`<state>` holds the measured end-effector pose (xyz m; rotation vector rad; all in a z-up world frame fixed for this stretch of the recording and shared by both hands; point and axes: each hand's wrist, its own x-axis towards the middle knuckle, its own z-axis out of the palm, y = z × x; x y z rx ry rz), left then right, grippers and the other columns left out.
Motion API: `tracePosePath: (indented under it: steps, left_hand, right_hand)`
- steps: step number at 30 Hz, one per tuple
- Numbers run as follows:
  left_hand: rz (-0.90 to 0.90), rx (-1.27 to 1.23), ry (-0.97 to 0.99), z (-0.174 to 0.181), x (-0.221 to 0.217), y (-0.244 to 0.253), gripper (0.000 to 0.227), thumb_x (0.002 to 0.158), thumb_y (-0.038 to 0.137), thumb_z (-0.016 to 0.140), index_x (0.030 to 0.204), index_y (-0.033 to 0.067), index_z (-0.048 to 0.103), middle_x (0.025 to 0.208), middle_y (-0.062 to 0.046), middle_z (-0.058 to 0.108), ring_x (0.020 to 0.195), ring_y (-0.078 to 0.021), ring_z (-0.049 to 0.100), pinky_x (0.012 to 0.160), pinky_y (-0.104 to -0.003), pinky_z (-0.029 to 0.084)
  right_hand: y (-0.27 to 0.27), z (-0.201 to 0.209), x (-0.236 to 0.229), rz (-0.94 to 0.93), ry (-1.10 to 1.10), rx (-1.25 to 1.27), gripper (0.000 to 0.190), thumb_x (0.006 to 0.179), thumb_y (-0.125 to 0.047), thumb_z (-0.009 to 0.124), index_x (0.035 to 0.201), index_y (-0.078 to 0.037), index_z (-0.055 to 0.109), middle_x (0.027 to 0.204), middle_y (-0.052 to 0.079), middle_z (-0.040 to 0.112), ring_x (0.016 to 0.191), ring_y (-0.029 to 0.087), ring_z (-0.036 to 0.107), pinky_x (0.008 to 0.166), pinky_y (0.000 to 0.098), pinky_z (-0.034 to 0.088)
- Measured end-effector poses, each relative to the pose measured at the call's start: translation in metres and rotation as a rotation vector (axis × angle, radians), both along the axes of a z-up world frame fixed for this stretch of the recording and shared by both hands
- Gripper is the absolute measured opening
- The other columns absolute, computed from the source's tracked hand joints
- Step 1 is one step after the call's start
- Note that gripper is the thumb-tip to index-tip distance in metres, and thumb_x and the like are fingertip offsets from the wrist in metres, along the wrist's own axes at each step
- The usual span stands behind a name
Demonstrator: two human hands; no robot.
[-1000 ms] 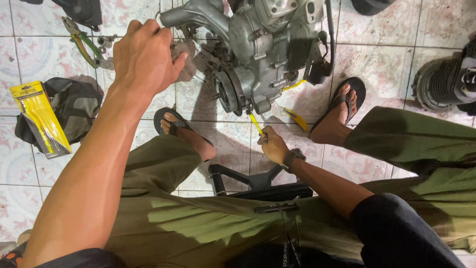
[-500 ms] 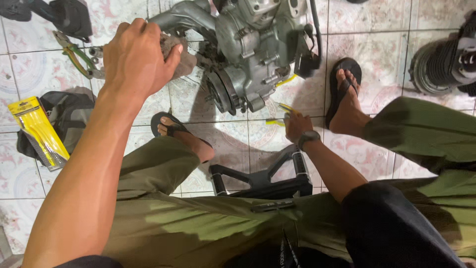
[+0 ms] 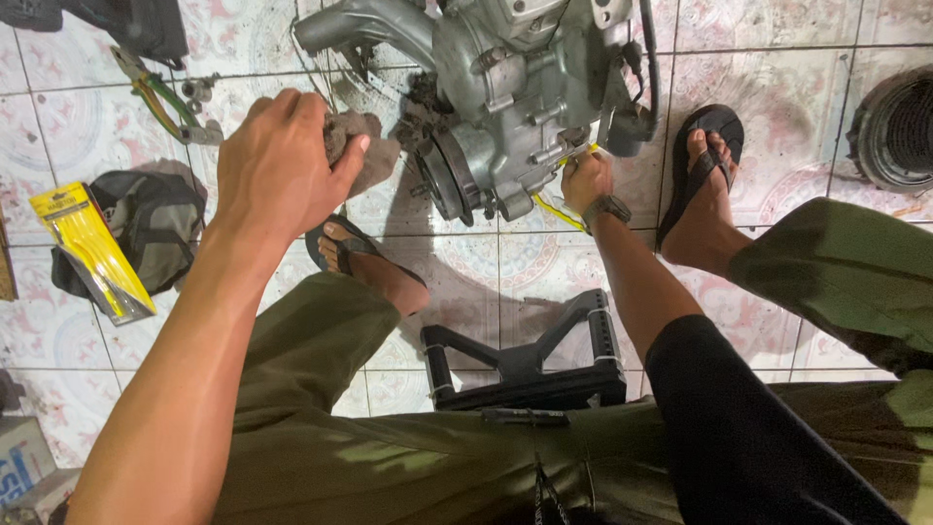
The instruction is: The person scrubs a disassembled engine block with a yellow brush and a cloth. They rotate the engine to access different sides and continue scrubbing the metal surfaces.
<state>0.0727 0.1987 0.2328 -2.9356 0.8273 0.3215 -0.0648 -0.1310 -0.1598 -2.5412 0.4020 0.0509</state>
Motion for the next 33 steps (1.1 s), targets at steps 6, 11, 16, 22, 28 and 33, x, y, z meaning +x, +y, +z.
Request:
tracePosePath:
  steps: [6, 11, 16, 22, 28, 33]
  left_hand:
    - [-0.001, -0.010, -0.028, -0.005, 0.000, 0.004, 0.042, 0.099, 0.041, 0.058, 0.091, 0.0003, 0.057, 0.085, -0.012, 0.059, 0.077, -0.0322, 0.058, 0.052, -0.044, 0.050]
    - [0.007, -0.022, -0.031, -0.007, 0.001, 0.007, 0.042, 0.098, 0.042, 0.059, 0.092, 0.0007, 0.058, 0.087, -0.013, 0.058, 0.076, -0.0331, 0.059, 0.051, -0.046, 0.050]
    - [0.003, -0.012, -0.005, -0.011, 0.002, 0.001, 0.044, 0.097, 0.044, 0.056, 0.102, 0.0001, 0.061, 0.094, -0.013, 0.060, 0.084, -0.0339, 0.059, 0.053, -0.047, 0.052]
    - [-0.032, 0.031, 0.017, -0.013, -0.004, -0.007, 0.051, 0.098, 0.046, 0.052, 0.112, -0.0020, 0.058, 0.117, -0.024, 0.060, 0.096, -0.0340, 0.062, 0.054, -0.043, 0.058]
    - [-0.063, 0.015, -0.011, -0.016, -0.010, -0.001, 0.042, 0.099, 0.042, 0.055, 0.100, -0.0002, 0.059, 0.086, -0.013, 0.060, 0.067, -0.0261, 0.060, 0.042, -0.038, 0.054]
    - [0.041, 0.012, 0.204, -0.021, -0.017, -0.004, 0.035, 0.101, 0.033, 0.051, 0.107, -0.0012, 0.057, 0.081, -0.014, 0.060, 0.058, -0.0245, 0.060, 0.038, -0.033, 0.052]
  right_hand:
    - [-0.004, 0.012, -0.007, -0.217, -0.028, 0.048, 0.024, 0.093, -0.028, 0.065, 0.081, -0.006, 0.069, 0.070, 0.008, 0.066, 0.058, 0.020, 0.061, 0.047, 0.0323, 0.048]
    - [-0.013, 0.068, -0.022, -0.469, 0.098, 0.059, 0.011, 0.082, -0.026, 0.065, 0.086, -0.016, 0.067, 0.078, 0.004, 0.068, 0.070, 0.021, 0.064, 0.062, 0.0325, 0.051]
    - [-0.003, 0.156, -0.046, -0.393, 0.074, 0.173, 0.044, 0.071, -0.012, 0.060, 0.110, -0.010, 0.042, 0.069, 0.006, 0.057, 0.062, 0.029, 0.059, 0.063, 0.0467, 0.046]
    - [0.033, 0.199, -0.081, -0.065, 0.421, 0.343, 0.018, 0.091, -0.006, 0.051, 0.105, 0.007, 0.053, 0.109, 0.020, 0.052, 0.062, 0.022, 0.061, 0.042, 0.0255, 0.055]
    - [0.057, 0.196, -0.096, 0.394, 0.439, 0.326, 0.018, 0.086, -0.011, 0.050, 0.098, 0.000, 0.057, 0.091, 0.019, 0.061, 0.075, 0.031, 0.058, 0.061, 0.0405, 0.043]
    - [0.067, 0.183, -0.093, 0.503, 0.208, 0.139, 0.016, 0.090, -0.018, 0.051, 0.102, -0.007, 0.051, 0.062, 0.009, 0.057, 0.050, 0.029, 0.053, 0.042, 0.0433, 0.037]
